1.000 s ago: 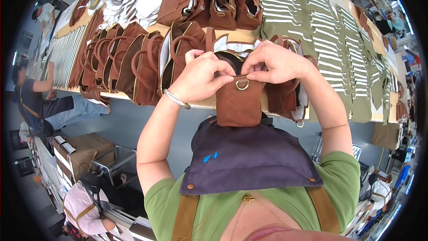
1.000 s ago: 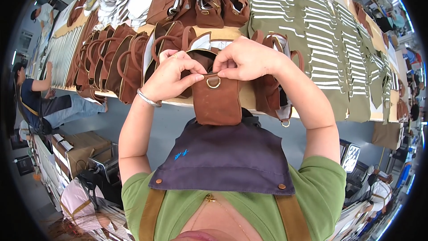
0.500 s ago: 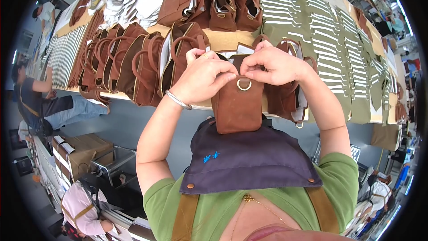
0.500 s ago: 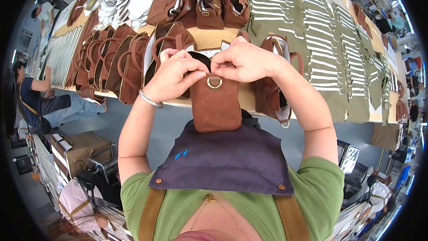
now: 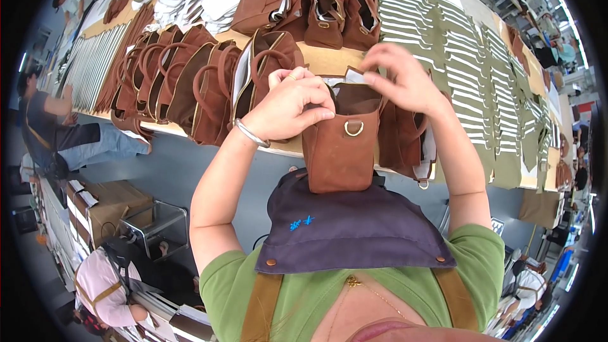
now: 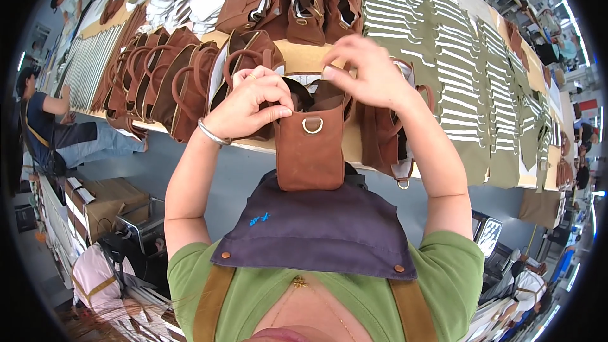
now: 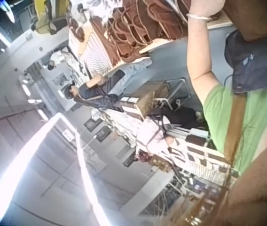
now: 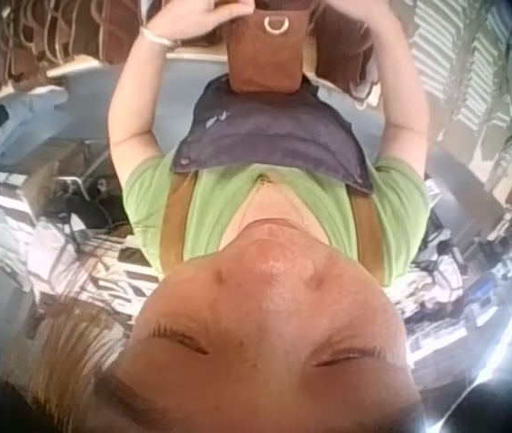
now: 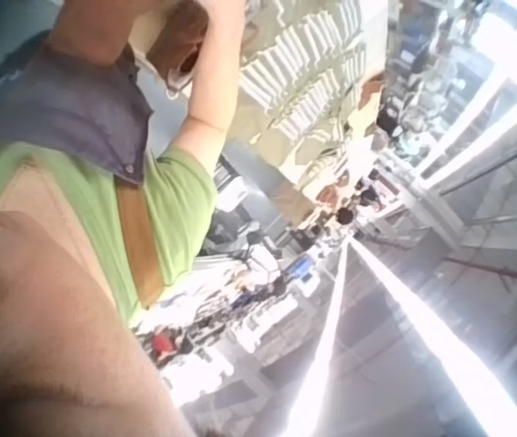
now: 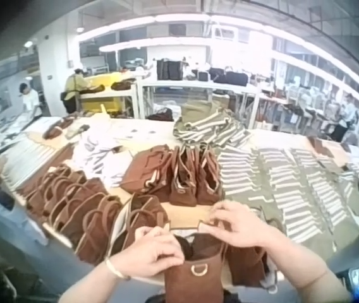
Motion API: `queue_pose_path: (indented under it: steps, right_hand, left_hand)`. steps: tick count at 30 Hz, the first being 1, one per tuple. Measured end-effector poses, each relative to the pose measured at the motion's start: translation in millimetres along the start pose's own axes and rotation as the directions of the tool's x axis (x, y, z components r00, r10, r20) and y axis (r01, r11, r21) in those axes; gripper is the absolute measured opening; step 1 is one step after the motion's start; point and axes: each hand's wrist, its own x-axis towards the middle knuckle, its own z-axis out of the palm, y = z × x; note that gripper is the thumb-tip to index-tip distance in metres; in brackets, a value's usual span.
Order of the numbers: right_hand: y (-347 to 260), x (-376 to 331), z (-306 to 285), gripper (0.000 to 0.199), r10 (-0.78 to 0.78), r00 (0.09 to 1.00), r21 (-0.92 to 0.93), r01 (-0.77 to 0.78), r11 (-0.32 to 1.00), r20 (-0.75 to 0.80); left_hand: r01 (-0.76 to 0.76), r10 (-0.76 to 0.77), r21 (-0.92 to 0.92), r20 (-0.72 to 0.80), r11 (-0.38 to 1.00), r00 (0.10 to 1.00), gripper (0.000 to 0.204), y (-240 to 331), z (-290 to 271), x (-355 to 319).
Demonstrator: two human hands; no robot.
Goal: Inspecting and assembling small brown leather bags by checking the lining and hardware at a workshop workbench.
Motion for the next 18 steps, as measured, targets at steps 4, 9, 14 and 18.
queue_pose_path:
  steps: [4, 9, 14, 18]
  right_hand:
    - [20.5, -17.8, 6.4, 0.048, 0.503, 0.864, -0.231, -0.492, 0.840, -0.014]
    - [20.9, -23.2, 7.8, 0.065, 0.642, 0.762, -0.115, -0.633, 0.766, 0.086]
    - [10.2, -13.0, 7.3, 0.038, 0.473, 0.825, 0.682, -0.539, 0.494, 0.310]
    - [3.9, 18.6, 14.6, 0.042, 0.506, 0.800, 0.307, -0.595, 0.743, 0.324]
  left_hand:
    - [-0.031, -0.003, -0.143, -0.234, 0.989, 0.972, 0.014, -8.5, 16.0, -10.5]
    - [-0.027, -0.215, -0.479, -0.443, 0.877, 0.870, 0.024, -14.2, 60.3, -18.3]
    - [-0.148, -0.026, -0.332, -0.467, 0.932, 0.884, 0.019, 18.8, 76.1, -9.9]
    - [-0.215, 0.146, -0.103, -0.459, 0.971, 0.877, 0.016, 50.8, 90.6, 3.0]
